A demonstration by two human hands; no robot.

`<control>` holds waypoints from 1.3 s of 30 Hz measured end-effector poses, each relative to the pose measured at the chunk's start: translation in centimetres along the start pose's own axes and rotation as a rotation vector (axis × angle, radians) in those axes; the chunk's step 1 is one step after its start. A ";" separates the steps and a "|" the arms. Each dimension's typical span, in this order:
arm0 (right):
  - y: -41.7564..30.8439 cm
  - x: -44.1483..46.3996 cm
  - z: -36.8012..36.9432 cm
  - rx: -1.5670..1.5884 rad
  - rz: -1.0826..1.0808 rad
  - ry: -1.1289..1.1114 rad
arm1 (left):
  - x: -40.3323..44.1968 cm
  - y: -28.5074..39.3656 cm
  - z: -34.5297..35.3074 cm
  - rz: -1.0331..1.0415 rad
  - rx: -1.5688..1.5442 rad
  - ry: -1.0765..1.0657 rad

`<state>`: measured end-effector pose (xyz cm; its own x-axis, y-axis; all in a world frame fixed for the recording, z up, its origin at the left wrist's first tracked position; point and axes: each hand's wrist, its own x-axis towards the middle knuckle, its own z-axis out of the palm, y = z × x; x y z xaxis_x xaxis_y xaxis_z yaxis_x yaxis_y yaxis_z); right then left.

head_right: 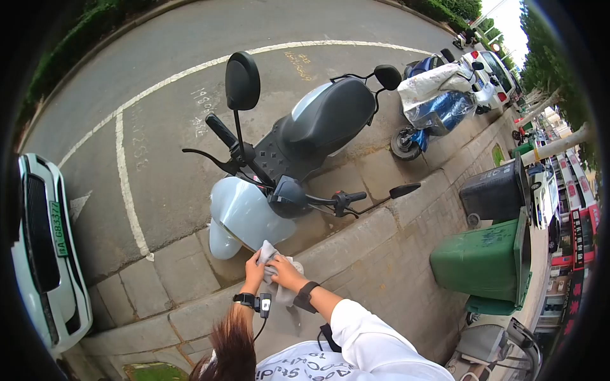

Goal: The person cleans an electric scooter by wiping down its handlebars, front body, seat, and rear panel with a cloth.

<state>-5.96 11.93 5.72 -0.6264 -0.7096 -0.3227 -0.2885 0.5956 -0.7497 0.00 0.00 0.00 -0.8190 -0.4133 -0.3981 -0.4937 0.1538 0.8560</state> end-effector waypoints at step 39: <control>-20.9 15.9 -24.1 0.038 -0.866 0.510 | 8.5 38.0 -14.2 0.506 -0.204 0.478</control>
<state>-27.32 -2.75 30.18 -0.4494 -0.6412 0.6220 -0.7742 -0.0678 -0.6293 -21.51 -10.42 33.81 -0.6920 -0.6902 0.2114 0.0150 0.2791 0.9602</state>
